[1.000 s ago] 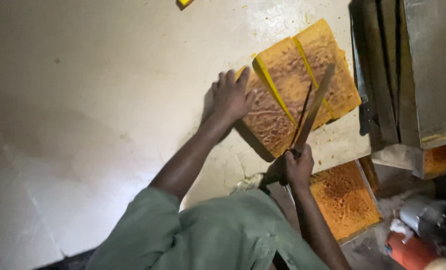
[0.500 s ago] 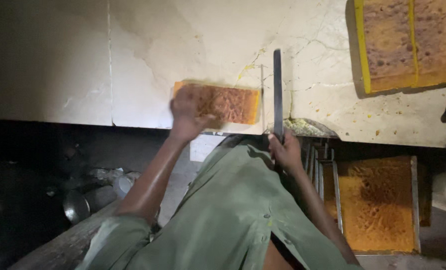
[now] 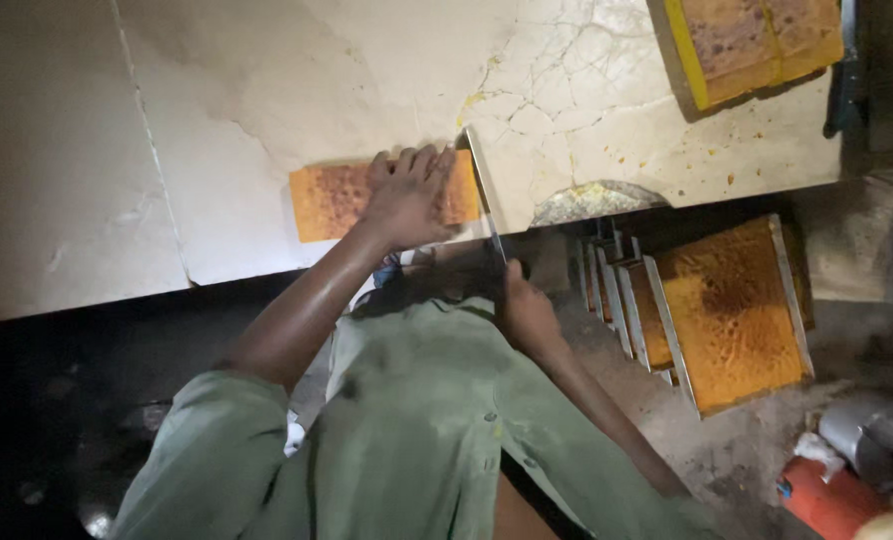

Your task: The person removes a rectangular honeycomb frame from a metal tray and places it on a white table. Using a long knife, they cut the frame into smaller rectangular pieces, trimming the edges and stacking the cut pieces. The person repeats this process with additional frames.

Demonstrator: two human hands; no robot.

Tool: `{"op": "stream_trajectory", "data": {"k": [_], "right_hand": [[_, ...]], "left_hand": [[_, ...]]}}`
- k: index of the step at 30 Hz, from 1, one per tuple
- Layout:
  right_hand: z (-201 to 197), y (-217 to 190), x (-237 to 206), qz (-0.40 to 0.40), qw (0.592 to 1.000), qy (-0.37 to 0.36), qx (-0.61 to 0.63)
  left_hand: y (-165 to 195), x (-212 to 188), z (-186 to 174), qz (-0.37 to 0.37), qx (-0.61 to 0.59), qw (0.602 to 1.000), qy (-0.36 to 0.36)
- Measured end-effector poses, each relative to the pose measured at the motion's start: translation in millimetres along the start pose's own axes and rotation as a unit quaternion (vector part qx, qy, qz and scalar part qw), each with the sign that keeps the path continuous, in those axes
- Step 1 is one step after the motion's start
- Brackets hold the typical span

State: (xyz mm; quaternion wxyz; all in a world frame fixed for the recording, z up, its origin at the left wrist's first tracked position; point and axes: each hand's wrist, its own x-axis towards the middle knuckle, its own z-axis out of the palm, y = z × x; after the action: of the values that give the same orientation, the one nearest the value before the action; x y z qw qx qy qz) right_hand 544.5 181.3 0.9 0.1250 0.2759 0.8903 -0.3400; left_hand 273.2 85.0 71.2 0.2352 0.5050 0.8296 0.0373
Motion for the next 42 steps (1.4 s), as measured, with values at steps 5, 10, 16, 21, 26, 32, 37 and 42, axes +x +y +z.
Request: {"op": "stream_trajectory", "data": {"k": [5,10,16,21,26,32,37,42], "right_hand": [[-3.4,-46.2,65.6,0.013,0.996,0.044,-0.081],[-34.5,-105.8,92.0,0.035,0.991,0.072,-0.104],[-39.4,-108.4,-21.3,0.092,0.98,-0.026,-0.176],[16.0,-71.0,9.2,-0.056,0.996,0.07,-0.015],[22.3,-32.3,39.0,-0.002,0.993,0.111,0.031],[6.4,36.4,-2.1,0.005,0.972,0.179,0.154],[-18.6,66.3,-29.1,0.036,0.988,0.104,0.111],[-62.1,40.4,-12.1,0.051,0.991,-0.045,-0.117]], "left_hand": [[5.1,10.8,18.8,-0.01,-0.002,0.99,0.142],[-2.9,18.1,38.6,-0.004,-0.011,0.984,0.176],[-6.6,20.1,41.6,-0.003,-0.018,0.987,0.158],[-11.1,26.8,44.6,-0.005,0.004,0.986,0.165],[4.5,13.2,53.1,0.084,0.079,0.967,0.227],[23.4,35.7,9.2,0.175,-0.017,0.98,-0.089],[4.4,56.5,-11.8,0.153,0.105,0.982,0.025],[-29.3,68.0,-2.7,0.17,0.088,0.978,-0.084]]}}
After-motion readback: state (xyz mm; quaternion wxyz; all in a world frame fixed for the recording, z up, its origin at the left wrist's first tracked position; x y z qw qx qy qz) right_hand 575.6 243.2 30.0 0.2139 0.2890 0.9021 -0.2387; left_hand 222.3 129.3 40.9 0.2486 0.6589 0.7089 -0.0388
